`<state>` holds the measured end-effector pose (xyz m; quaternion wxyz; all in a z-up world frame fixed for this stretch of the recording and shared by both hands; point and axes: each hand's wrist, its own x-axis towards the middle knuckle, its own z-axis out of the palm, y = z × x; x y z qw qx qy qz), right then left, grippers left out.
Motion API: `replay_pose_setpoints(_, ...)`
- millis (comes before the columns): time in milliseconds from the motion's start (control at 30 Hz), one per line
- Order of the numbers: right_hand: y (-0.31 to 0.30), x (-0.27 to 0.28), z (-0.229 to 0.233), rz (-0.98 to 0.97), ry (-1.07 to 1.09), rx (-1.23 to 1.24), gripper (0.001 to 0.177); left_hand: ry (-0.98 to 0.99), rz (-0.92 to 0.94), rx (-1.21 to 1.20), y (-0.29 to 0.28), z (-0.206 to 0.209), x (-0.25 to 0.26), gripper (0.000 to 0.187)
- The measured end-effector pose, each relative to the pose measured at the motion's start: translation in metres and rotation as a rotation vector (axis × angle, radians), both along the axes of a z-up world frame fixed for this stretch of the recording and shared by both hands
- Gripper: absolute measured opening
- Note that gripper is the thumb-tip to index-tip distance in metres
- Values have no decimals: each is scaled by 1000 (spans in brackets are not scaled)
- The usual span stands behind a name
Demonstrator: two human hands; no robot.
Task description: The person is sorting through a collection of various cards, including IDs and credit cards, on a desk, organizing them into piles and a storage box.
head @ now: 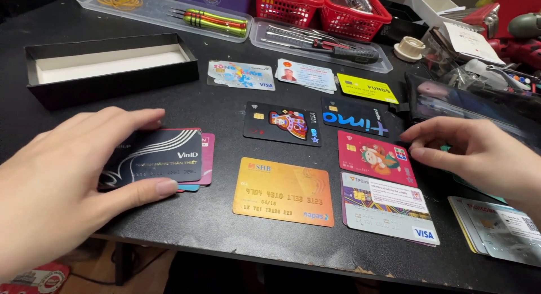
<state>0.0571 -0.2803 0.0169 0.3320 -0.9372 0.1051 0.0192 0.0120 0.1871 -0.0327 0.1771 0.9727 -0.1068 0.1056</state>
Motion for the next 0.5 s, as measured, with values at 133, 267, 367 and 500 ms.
replay_pose_setpoints(133, 21, -8, 3, 13, -33, -88, 30, 29, 27, 23, 3, 7, 3, 86)
replay_pose_setpoints(267, 54, -13, 18, 53, -79, -144, 26, 240, 77, 86, -1, 20, 13, 98)
replay_pose_setpoints(367, 98, -16, 34, 101, -40, -118, 28, 409, 177, 143, -14, 39, 14, 100)
replay_pose_setpoints(500, 161, -23, 50, 250, 1, -169, 27, 573, 261, 178, -27, 60, 12, 98)
